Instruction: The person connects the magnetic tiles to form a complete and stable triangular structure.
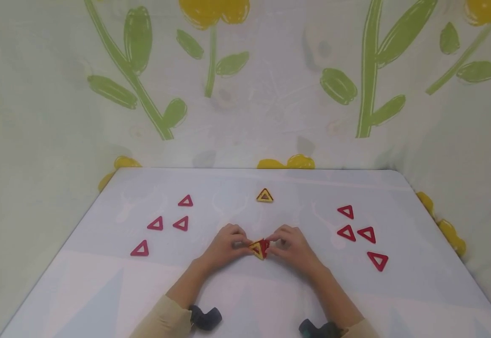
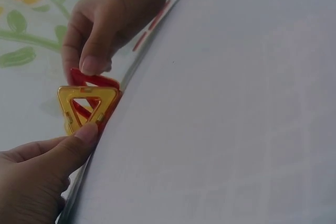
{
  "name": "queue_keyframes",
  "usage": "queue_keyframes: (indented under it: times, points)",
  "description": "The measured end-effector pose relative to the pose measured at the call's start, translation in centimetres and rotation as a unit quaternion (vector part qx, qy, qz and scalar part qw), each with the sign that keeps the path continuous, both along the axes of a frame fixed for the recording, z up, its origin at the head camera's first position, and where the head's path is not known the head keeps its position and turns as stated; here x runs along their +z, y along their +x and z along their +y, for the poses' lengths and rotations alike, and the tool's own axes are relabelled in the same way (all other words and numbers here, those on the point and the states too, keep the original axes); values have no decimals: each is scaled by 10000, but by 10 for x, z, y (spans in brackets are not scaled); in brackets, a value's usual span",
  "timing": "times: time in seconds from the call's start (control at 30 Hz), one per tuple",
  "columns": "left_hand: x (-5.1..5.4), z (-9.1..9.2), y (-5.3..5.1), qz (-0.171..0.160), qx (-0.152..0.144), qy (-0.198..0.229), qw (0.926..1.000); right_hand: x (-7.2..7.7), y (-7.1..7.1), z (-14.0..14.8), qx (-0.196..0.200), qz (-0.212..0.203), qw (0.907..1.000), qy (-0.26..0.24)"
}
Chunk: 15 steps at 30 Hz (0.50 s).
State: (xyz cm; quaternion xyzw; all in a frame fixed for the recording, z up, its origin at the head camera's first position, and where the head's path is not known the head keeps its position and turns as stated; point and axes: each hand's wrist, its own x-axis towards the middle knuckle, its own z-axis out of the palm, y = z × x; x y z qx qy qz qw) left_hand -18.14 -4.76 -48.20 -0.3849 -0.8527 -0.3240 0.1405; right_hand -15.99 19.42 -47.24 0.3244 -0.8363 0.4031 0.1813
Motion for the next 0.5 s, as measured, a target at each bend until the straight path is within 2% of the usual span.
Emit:
queue_keyframes:
  times: [0.27, 0.5]
  points:
    - [-1, 1, 0, 159, -4, -65, 9999, -11, -3, -2, 140, -146, 9996, -215]
    - [-1, 3, 0, 399, 200, -63, 9990, -12, -2, -3, 86, -235, 9995, -209]
